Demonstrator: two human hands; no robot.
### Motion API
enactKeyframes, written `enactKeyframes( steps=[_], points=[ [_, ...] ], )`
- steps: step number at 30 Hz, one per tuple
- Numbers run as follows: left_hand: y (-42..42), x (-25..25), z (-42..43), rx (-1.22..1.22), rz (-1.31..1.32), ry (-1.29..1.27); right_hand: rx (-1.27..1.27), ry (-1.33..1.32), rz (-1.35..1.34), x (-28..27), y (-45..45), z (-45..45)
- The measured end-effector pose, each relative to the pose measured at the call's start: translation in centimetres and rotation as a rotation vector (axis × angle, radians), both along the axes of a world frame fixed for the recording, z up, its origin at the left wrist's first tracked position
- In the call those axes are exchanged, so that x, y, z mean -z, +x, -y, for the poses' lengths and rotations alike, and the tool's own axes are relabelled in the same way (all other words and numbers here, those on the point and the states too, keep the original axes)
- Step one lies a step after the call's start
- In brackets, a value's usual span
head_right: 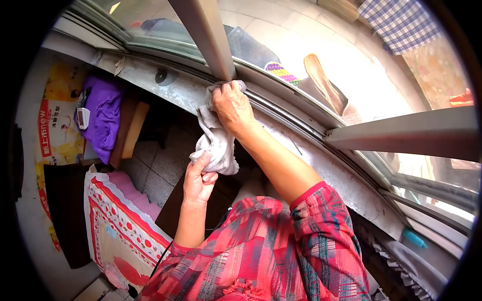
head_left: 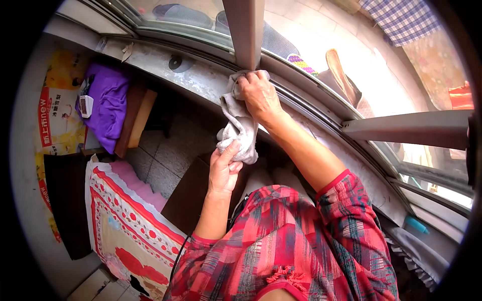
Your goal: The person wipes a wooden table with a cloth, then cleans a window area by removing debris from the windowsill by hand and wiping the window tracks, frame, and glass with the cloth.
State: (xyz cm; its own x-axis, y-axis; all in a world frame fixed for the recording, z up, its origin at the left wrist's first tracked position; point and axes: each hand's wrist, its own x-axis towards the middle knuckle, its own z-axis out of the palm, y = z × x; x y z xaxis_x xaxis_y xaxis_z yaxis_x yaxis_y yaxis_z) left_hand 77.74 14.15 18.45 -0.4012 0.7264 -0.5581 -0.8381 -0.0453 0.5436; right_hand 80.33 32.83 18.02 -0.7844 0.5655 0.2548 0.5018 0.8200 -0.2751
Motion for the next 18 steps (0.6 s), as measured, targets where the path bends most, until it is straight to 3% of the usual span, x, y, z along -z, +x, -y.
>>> enactKeyframes(
  steps=[6, 12, 16, 18],
  points=[
    [0.2, 0.5, 1.0, -0.024, 0.016, -0.021, -0.041, 0.039, -0.063, 0.9, 0.0, 0.4],
    [-3.0, 0.1, 0.8, -0.134, -0.040, 0.037, -0.021, 0.175, 0.098, 1.1, -4.1, 0.5],
    [-4.0, 0.5, 0.6, -0.137, -0.041, 0.039, -0.062, 0.313, 0.064, 2.2, -5.4, 0.2],
    [-4.0, 0.8, 0.3, -0.141, -0.026, 0.054, -0.168, 0.373, -0.119, 2.4, -6.9, -0.3]
  ],
)
